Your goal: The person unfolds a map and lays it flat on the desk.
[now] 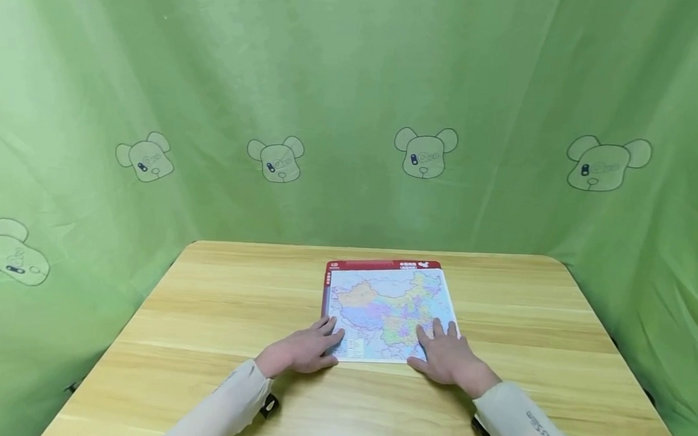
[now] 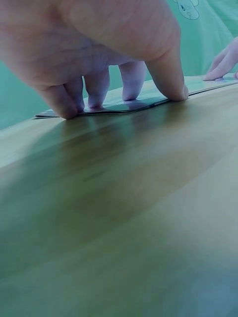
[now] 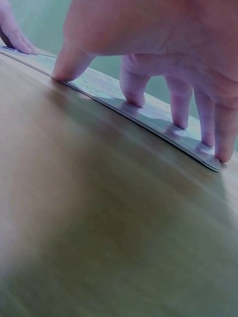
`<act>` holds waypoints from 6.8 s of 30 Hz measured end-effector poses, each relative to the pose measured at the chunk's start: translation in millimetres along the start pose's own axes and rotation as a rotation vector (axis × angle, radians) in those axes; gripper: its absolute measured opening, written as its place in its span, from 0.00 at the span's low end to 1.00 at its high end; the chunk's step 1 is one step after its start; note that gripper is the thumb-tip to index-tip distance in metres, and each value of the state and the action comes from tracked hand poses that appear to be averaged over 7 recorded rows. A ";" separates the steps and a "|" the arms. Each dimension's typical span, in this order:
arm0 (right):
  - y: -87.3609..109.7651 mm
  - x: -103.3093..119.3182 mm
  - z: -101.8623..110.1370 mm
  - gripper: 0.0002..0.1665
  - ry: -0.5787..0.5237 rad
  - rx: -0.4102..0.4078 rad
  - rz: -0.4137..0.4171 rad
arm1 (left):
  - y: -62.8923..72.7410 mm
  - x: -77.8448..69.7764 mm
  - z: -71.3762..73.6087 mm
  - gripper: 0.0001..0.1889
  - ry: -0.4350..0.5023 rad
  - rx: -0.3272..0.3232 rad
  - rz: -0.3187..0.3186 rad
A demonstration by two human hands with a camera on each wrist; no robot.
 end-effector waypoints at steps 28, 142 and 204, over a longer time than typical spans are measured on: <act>-1.8 24.1 -1.8 0.42 0.035 0.006 0.034 | 16.9 22.9 -0.9 0.32 0.071 -0.028 0.002; -39.4 3.7 -6.0 0.37 -0.026 -0.019 0.126 | 32.6 -10.2 -0.9 0.35 -0.150 -0.079 -0.362; -64.0 -0.4 -5.9 0.33 -0.016 -0.005 0.137 | 16.6 -64.6 -4.7 0.26 -0.257 -0.055 -0.430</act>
Point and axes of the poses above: each hand's wrist, its own y-axis away from the middle knuckle, its own z-axis out of the back of the hand, x = y × z, the point moved 4 cm from there along -y, towards the middle knuckle, and after that the axes turned 7 degrees about -x, right-handed, at the moved point
